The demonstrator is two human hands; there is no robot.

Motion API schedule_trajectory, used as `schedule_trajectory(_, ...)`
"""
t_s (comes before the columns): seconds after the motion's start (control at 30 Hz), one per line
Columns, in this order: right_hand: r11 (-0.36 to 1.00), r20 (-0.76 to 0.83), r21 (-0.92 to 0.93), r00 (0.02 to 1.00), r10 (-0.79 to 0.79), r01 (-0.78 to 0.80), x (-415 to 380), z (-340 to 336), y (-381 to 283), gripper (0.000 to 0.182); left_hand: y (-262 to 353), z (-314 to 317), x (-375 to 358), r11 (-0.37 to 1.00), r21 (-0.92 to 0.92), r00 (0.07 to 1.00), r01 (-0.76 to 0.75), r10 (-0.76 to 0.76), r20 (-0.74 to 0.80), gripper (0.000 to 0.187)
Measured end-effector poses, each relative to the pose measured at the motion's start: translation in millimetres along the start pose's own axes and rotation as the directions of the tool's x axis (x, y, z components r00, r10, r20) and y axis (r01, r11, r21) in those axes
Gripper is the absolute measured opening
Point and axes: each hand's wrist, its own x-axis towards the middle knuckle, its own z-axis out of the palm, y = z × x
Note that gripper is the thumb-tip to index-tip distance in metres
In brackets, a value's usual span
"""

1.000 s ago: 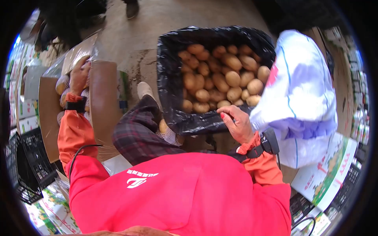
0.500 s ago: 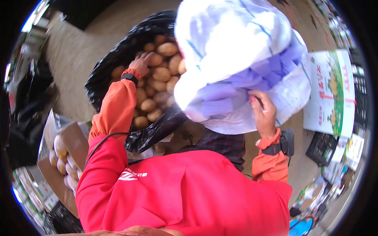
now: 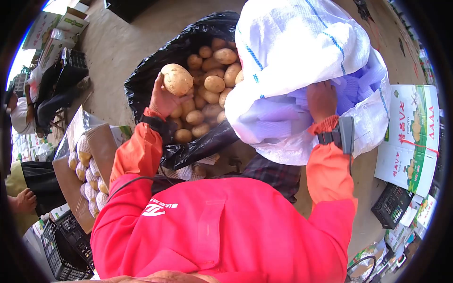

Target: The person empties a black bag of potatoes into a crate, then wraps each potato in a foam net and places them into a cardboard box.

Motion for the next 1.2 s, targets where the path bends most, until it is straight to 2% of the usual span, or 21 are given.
schedule_trajectory(0.07, 1.000, -0.049, -0.027, 0.999, -0.016, 0.015, 2, 3, -1, 0.021, -16, 11, -18, 0.963, -0.260, 0.993, -0.069, 0.091, 0.074, 0.057)
schedule_trajectory(0.13, 0.998, -0.098, -0.064, 0.995, -0.027, 0.021, 6, 7, -2, 0.021, -24, 15, -34, 0.954, -0.290, 0.992, -0.081, 0.104, 0.065, 0.056)
schedule_trajectory(0.2, 0.994, -0.055, -0.113, 0.999, 0.002, -0.008, 2, 11, -1, 0.023, -33, 31, -52, 0.971, -0.229, 0.998, -0.069, 0.069, -0.008, 0.055)
schedule_trajectory(0.23, 0.996, 0.001, -0.085, 1.000, 0.031, -0.031, 3, 11, 3, 0.024, -38, 27, -61, 0.984, -0.167, 0.998, -0.064, 0.067, 0.015, 0.054)
schedule_trajectory(0.27, 1.000, -0.135, -0.007, 0.991, -0.003, 0.002, 2, 14, 11, 0.024, -40, 36, -74, 0.986, -0.162, 0.996, -0.050, 0.061, 0.063, 0.054)
schedule_trajectory(0.33, 0.966, -0.069, 0.250, 0.994, 0.090, -0.070, 3, 9, 20, 0.026, -47, 49, -93, 0.979, -0.192, 0.989, -0.060, 0.084, 0.120, 0.057)
schedule_trajectory(0.47, 0.946, -0.210, 0.323, 0.972, 0.108, -0.035, -7, -35, 10, 0.025, -54, 77, -117, 0.974, -0.215, 0.987, -0.068, 0.097, 0.128, 0.060)
schedule_trajectory(0.53, 0.842, -0.347, 0.540, 0.911, 0.224, -0.001, -23, -61, 1, 0.023, -62, 84, -121, 0.995, 0.010, 0.985, -0.102, 0.100, 0.141, 0.065)
schedule_trajectory(0.57, 0.789, -0.332, 0.615, 0.909, 0.254, 0.005, -31, -73, -3, 0.018, -62, 97, -126, 0.985, 0.111, 0.982, -0.136, 0.119, 0.144, 0.068)
schedule_trajectory(0.6, 0.792, -0.332, 0.610, 0.910, 0.249, 0.006, -37, -82, -6, 0.018, -64, 106, -128, 0.985, 0.104, 0.982, -0.136, 0.120, 0.146, 0.068)
schedule_trajectory(0.67, 0.662, -0.257, 0.750, 0.917, 0.305, -0.010, -49, -98, -18, 0.015, -71, 125, -129, 0.929, 0.320, 0.965, -0.187, 0.112, 0.238, 0.071)
schedule_trajectory(0.8, 0.532, -0.235, 0.843, 0.943, 0.237, 0.076, -58, -128, -64, 0.014, -80, 165, -142, 0.959, 0.261, 0.931, -0.113, 0.011, 0.364, 0.077)
schedule_trajectory(0.87, 0.549, -0.240, 0.826, 0.962, 0.132, 0.130, -57, -139, -94, 0.014, -81, 175, -149, 0.969, 0.230, 0.915, -0.086, -0.015, 0.403, 0.084)
schedule_trajectory(0.9, 0.556, -0.302, 0.802, 0.951, 0.063, 0.218, -54, -137, -107, 0.014, -82, 174, -152, 0.953, 0.267, 0.912, -0.143, 0.021, 0.411, 0.084)
schedule_trajectory(0.93, 0.516, -0.355, 0.802, 0.935, 0.004, 0.302, -52, -143, -119, 0.013, -83, 172, -155, 0.932, 0.302, 0.907, -0.199, 0.058, 0.418, 0.084)
schedule_trajectory(0.97, 0.457, -0.345, 0.829, 0.938, -0.036, 0.323, -49, -145, -128, 0.013, -82, 167, -155, 0.895, 0.377, 0.884, -0.240, 0.041, 0.466, 0.084)
schedule_trajectory(1.03, 0.378, -0.348, 0.853, 0.932, -0.101, 0.359, -43, -146, -141, 0.012, -78, 157, -163, 0.868, 0.414, 0.905, -0.275, 0.089, 0.415, 0.084)
schedule_trajectory(1.07, 0.188, -0.224, 0.950, 0.963, -0.147, 0.250, -39, -144, -143, 0.011, -75, 152, -168, 0.841, 0.456, 0.918, -0.290, 0.110, 0.381, 0.085)
schedule_trajectory(1.1, 0.005, -0.102, 0.994, 0.970, -0.219, 0.105, -37, -142, -146, 0.011, -75, 149, -172, 0.860, 0.407, 0.919, -0.307, 0.157, 0.362, 0.083)
schedule_trajectory(1.13, -0.002, -0.110, 0.994, 0.964, -0.241, 0.112, -35, -139, -152, 0.011, -73, 145, -177, 0.859, 0.402, 0.921, -0.318, 0.178, 0.347, 0.083)
schedule_trajectory(1.2, -0.337, 0.027, 0.936, 0.975, -0.221, -0.102, -32, -130, -164, 0.013, -68, 141, -185, 0.867, 0.353, 0.927, -0.351, 0.270, 0.258, 0.078)
